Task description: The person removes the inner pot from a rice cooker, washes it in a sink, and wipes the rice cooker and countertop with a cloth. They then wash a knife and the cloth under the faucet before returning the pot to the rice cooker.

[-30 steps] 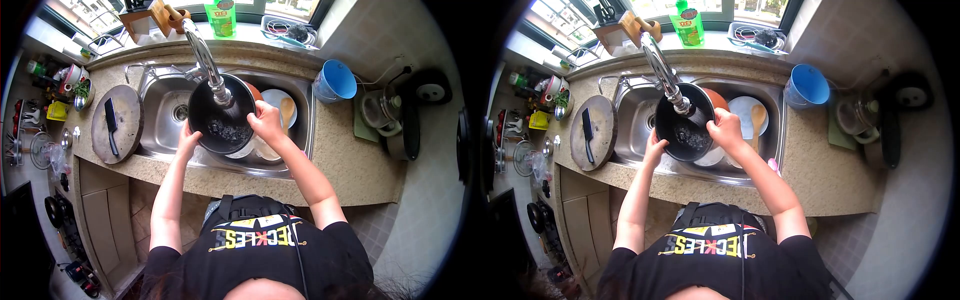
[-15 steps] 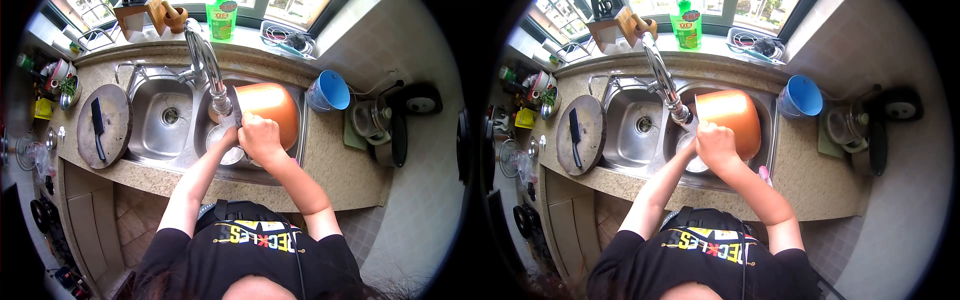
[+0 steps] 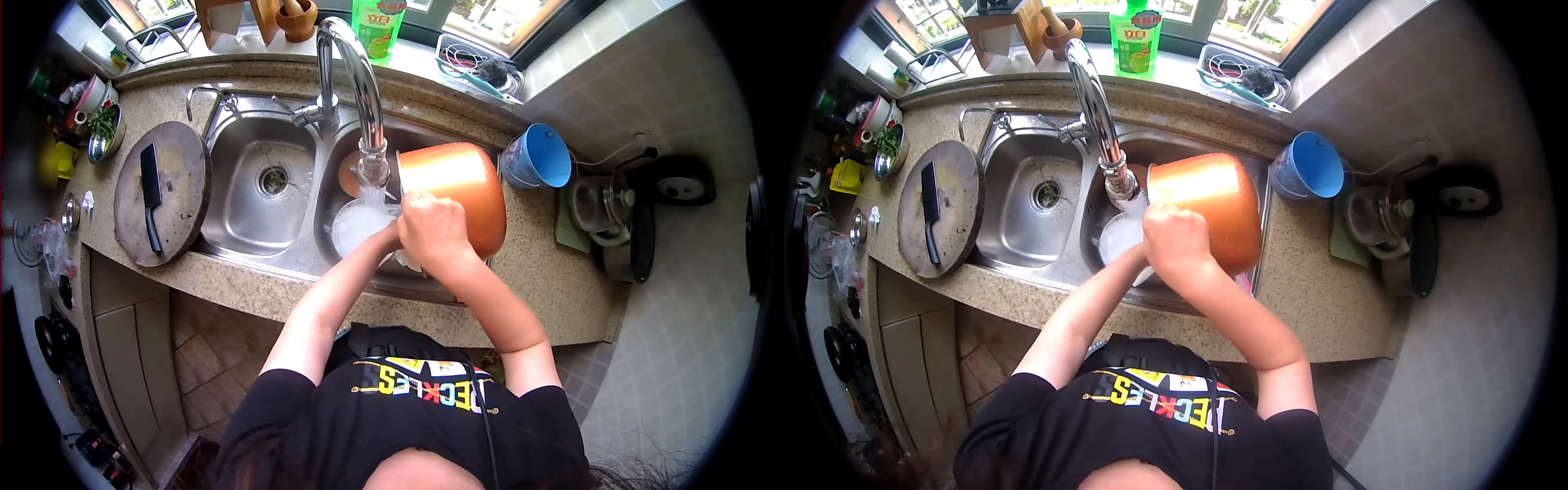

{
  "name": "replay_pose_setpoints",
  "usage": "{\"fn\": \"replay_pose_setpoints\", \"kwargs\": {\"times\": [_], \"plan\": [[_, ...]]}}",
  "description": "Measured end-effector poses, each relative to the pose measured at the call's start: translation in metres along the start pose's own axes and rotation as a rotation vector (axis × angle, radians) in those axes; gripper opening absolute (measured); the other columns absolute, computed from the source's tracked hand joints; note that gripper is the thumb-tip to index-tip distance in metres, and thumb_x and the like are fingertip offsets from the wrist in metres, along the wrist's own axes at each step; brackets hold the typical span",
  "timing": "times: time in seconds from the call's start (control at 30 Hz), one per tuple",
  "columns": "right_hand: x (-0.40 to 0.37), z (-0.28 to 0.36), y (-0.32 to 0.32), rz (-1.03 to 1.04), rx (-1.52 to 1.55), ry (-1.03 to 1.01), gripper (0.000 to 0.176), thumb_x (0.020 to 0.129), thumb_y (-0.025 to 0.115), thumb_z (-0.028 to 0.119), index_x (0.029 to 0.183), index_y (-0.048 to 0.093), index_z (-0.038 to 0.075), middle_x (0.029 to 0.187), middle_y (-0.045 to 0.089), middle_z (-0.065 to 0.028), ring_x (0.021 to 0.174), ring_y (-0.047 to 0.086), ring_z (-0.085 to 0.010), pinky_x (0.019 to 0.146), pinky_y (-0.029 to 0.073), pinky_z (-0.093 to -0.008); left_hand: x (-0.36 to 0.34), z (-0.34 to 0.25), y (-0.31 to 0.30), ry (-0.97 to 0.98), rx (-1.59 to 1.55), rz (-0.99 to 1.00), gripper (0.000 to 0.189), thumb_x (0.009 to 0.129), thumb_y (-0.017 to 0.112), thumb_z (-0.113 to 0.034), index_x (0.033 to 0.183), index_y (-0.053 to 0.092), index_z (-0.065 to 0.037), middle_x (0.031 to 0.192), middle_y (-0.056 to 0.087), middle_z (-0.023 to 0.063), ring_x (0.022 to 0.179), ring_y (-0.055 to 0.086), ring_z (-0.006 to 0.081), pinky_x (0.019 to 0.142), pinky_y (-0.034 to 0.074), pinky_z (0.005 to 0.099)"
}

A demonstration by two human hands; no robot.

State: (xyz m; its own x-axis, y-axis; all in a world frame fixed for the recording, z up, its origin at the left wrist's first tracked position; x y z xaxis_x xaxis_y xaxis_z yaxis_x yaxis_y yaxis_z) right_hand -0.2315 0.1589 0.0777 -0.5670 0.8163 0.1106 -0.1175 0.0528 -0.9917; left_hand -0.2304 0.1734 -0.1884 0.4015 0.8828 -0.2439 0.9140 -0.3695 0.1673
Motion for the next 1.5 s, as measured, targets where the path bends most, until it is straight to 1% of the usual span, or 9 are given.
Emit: {"fn": "replay_pose_setpoints", "kwargs": {"times": [0.07, 0.1, 0.23, 0.3, 0.47, 0.7, 0.9, 1.1, 1.5], "plan": [[0.001, -0.013, -0.008, -0.005, 0.064, 0.041, 0.012, 0.069, 0.058, 0.012, 0.068, 0.055, 0.001, 0.062, 0.060, -0.0178, 0.059, 0.062, -0.0333, 0.056, 0.051, -0.0401, -0.026, 0.003, -0.015, -0.063, -0.002, -0.050, 0.050, 0.070, 0.073, -0.018, 0.112, 0.056, 0.002, 0.107, 0.061, 0.0164, 0.105, 0.055, 0.0222, 0.084, 0.044, 0.0323], [0.003, -0.023, -0.013, -0.024, 0.129, 0.084, 0.014, 0.068, 0.058, 0.013, 0.067, 0.055, -0.001, 0.062, 0.059, -0.0191, 0.061, 0.062, -0.0354, 0.058, 0.051, -0.0421, -0.066, -0.061, -0.021, -0.331, 0.197, -0.077, 0.045, 0.075, 0.071, -0.014, 0.113, 0.054, 0.002, 0.107, 0.061, 0.0146, 0.100, 0.059, 0.0240, 0.081, 0.048, 0.0319], [-0.001, -0.086, 0.007, -0.003, 0.461, 0.374, 0.019, 0.065, 0.058, 0.019, 0.068, 0.057, 0.001, 0.066, 0.058, -0.0209, 0.067, 0.059, -0.0376, 0.065, 0.048, -0.0439, -0.084, -0.011, -0.065, -0.277, -0.551, -0.391, 0.027, 0.078, 0.064, 0.002, 0.104, 0.054, 0.001, 0.093, 0.063, 0.0112, 0.084, 0.064, 0.0225, 0.071, 0.058, 0.0360], [-0.014, -0.112, 0.036, -0.004, 0.575, 0.488, 0.019, 0.063, 0.059, 0.019, 0.067, 0.054, 0.000, 0.062, 0.054, -0.0207, 0.062, 0.056, -0.0367, 0.061, 0.045, -0.0424, -0.101, -0.018, -0.088, -0.239, -0.462, -0.488, 0.019, 0.079, 0.058, 0.002, 0.098, 0.055, 0.001, 0.087, 0.063, 0.0091, 0.077, 0.064, 0.0189, 0.067, 0.058, 0.0340], [-0.066, -0.132, 0.119, -0.037, 1.290, 0.778, 0.011, 0.067, 0.056, 0.008, 0.061, 0.047, 0.006, 0.055, 0.043, 0.0049, 0.045, 0.041, -0.0056, 0.039, 0.031, -0.0246, -0.147, -0.105, -0.103, -0.197, 0.110, -0.681, 0.015, 0.071, 0.056, -0.002, 0.085, 0.059, 0.004, 0.070, 0.059, 0.0069, 0.058, 0.059, 0.0133, 0.046, 0.050, 0.0277], [-0.065, -0.078, 0.127, -0.015, 1.566, 0.718, 0.011, 0.070, 0.056, 0.006, 0.064, 0.046, 0.007, 0.055, 0.045, 0.0012, 0.041, 0.041, -0.0074, 0.037, 0.031, -0.0234, -0.192, -0.173, -0.121, -0.048, 0.294, -0.794, 0.008, 0.070, 0.053, -0.006, 0.072, 0.058, 0.000, 0.057, 0.053, 0.0015, 0.045, 0.050, 0.0078, 0.039, 0.039, 0.0219], [-0.061, -0.142, 0.139, -0.237, 1.560, 0.870, 0.012, 0.070, 0.054, 0.005, 0.064, 0.046, 0.011, 0.054, 0.041, 0.0039, 0.039, 0.035, -0.0068, 0.034, 0.025, -0.0246, -0.109, -0.123, -0.126, -0.073, 0.100, -0.603, 0.005, 0.074, 0.057, -0.005, 0.078, 0.055, -0.002, 0.061, 0.052, -0.0002, 0.044, 0.047, 0.0072, 0.039, 0.038, 0.0210], [-0.100, -0.105, 0.128, 0.208, 1.679, 0.955, 0.006, 0.071, 0.056, 0.005, 0.069, 0.052, 0.010, 0.057, 0.047, 0.0012, 0.038, 0.034, -0.0074, 0.033, 0.025, -0.0218, -0.186, -0.155, -0.097, -0.180, 0.104, -0.525, 0.013, 0.072, 0.061, -0.007, 0.072, 0.052, 0.002, 0.060, 0.054, 0.0044, 0.046, 0.054, 0.0113, 0.042, 0.045, 0.0227], [-0.088, -0.089, 0.190, 0.280, 2.017, 1.130, 0.016, 0.066, 0.053, -0.004, 0.076, 0.050, 0.009, 0.059, 0.046, -0.0008, 0.043, 0.044, -0.0118, 0.037, 0.035, -0.0223, -0.148, -0.197, -0.115, -0.131, 0.390, -0.592, 0.020, 0.070, 0.060, -0.013, 0.057, 0.049, -0.002, 0.052, 0.056, 0.0082, 0.046, 0.057, 0.0138, 0.045, 0.047, 0.0263]]}}
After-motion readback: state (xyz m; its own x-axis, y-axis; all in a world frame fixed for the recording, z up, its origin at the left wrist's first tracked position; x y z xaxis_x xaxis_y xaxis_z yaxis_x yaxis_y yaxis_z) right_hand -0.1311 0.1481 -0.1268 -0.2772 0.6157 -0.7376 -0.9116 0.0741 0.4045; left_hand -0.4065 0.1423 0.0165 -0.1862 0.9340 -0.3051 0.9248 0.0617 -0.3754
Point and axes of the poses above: each hand's wrist, its own x-axis towards the middle knuckle, its own y-axis out of the palm, z = x × y, the point moved 5 cm from there along x, towards the middle knuckle
